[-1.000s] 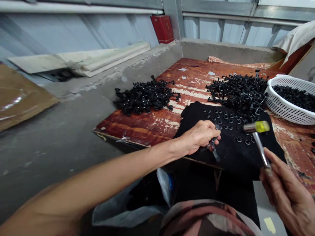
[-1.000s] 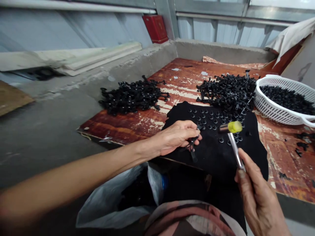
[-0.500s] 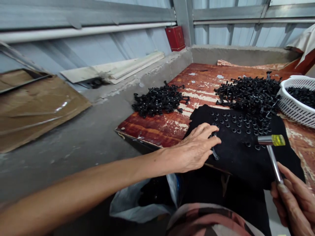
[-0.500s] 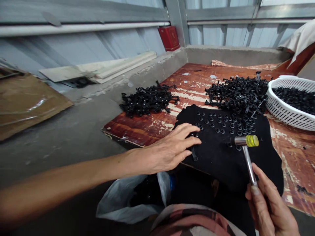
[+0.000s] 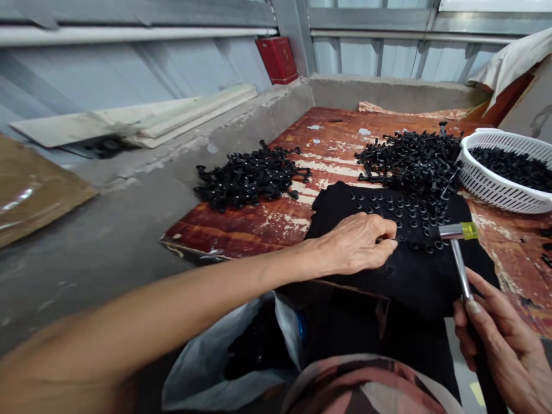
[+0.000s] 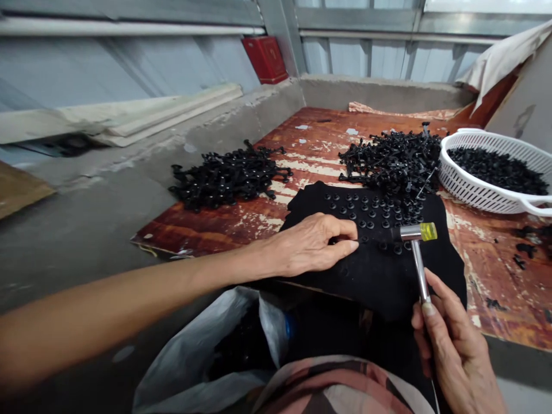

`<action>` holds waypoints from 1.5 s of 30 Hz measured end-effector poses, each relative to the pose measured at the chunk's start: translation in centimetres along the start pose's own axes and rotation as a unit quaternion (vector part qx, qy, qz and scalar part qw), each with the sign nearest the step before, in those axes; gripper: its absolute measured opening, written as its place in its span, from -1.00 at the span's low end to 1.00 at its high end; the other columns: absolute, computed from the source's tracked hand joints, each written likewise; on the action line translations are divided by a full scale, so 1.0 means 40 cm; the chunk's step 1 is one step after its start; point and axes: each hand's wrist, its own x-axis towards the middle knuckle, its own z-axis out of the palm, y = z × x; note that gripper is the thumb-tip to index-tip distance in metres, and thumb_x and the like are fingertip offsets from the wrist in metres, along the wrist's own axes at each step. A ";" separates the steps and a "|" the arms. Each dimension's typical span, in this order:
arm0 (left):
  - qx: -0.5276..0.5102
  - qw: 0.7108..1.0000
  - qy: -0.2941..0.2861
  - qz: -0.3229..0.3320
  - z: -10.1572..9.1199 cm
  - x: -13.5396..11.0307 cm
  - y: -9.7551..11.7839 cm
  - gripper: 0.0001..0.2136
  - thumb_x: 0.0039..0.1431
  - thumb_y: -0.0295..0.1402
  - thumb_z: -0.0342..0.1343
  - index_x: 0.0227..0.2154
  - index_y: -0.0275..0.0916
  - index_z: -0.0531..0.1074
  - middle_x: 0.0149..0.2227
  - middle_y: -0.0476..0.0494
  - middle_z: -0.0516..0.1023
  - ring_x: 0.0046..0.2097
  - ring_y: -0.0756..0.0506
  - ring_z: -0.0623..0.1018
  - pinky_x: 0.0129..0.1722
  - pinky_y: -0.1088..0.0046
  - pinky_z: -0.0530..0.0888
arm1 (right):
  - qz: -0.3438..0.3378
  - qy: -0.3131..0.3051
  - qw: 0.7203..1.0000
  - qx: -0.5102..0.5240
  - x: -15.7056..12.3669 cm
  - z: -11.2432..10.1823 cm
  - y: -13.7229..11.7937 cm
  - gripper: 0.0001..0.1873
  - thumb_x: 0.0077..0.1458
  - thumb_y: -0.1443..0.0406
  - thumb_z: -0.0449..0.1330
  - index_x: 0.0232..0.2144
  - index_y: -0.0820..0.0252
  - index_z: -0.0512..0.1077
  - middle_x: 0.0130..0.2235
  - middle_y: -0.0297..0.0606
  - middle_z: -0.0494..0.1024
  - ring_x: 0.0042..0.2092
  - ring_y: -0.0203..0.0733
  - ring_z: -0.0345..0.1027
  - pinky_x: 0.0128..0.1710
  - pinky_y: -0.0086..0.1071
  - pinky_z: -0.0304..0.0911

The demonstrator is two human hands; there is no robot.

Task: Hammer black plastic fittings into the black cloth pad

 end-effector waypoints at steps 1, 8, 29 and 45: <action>-0.016 1.000 0.000 0.000 0.007 0.016 0.006 -0.80 0.23 -0.37 -0.04 -0.46 -0.24 0.43 -0.60 0.05 0.31 -0.52 0.03 0.33 -0.43 0.48 0.17 | 0.005 -0.005 1.000 0.008 0.001 -0.002 -0.001 -0.34 0.11 0.01 0.25 0.24 -0.12 0.24 -0.42 -0.41 0.41 -0.60 -0.32 0.21 -0.73 -0.44 0.23; -0.014 1.000 0.003 -0.002 0.048 0.077 0.012 -0.77 0.21 -0.39 -0.05 -0.43 -0.25 0.49 -0.54 0.00 0.45 -0.48 -0.01 0.41 -0.40 0.47 0.21 | -0.021 -0.006 0.999 0.048 0.000 -0.001 0.009 -0.43 0.15 0.07 0.24 0.20 -0.12 0.29 -0.42 -0.41 0.40 -0.61 -0.35 0.21 -0.75 -0.47 0.22; -0.004 1.000 0.014 -0.012 0.069 0.082 0.016 -0.77 0.23 -0.40 -0.07 -0.41 -0.26 0.48 -0.53 -0.03 0.46 -0.45 -0.03 0.46 -0.35 0.45 0.25 | -0.019 -0.033 0.996 0.076 0.008 -0.003 0.010 -0.47 0.20 0.11 0.20 0.21 -0.12 0.27 -0.43 -0.40 0.40 -0.61 -0.34 0.21 -0.76 -0.47 0.22; 0.047 0.998 0.011 -0.032 0.068 0.088 0.026 -0.76 0.21 -0.38 -0.08 -0.41 -0.25 0.50 -0.52 -0.09 0.51 -0.41 -0.10 0.53 -0.36 0.42 0.30 | -0.177 -0.008 0.961 -0.215 0.007 -0.030 -0.019 -0.49 0.27 0.15 0.12 0.25 -0.16 0.27 -0.39 -0.33 0.53 -0.59 -0.34 0.28 -0.70 -0.54 0.22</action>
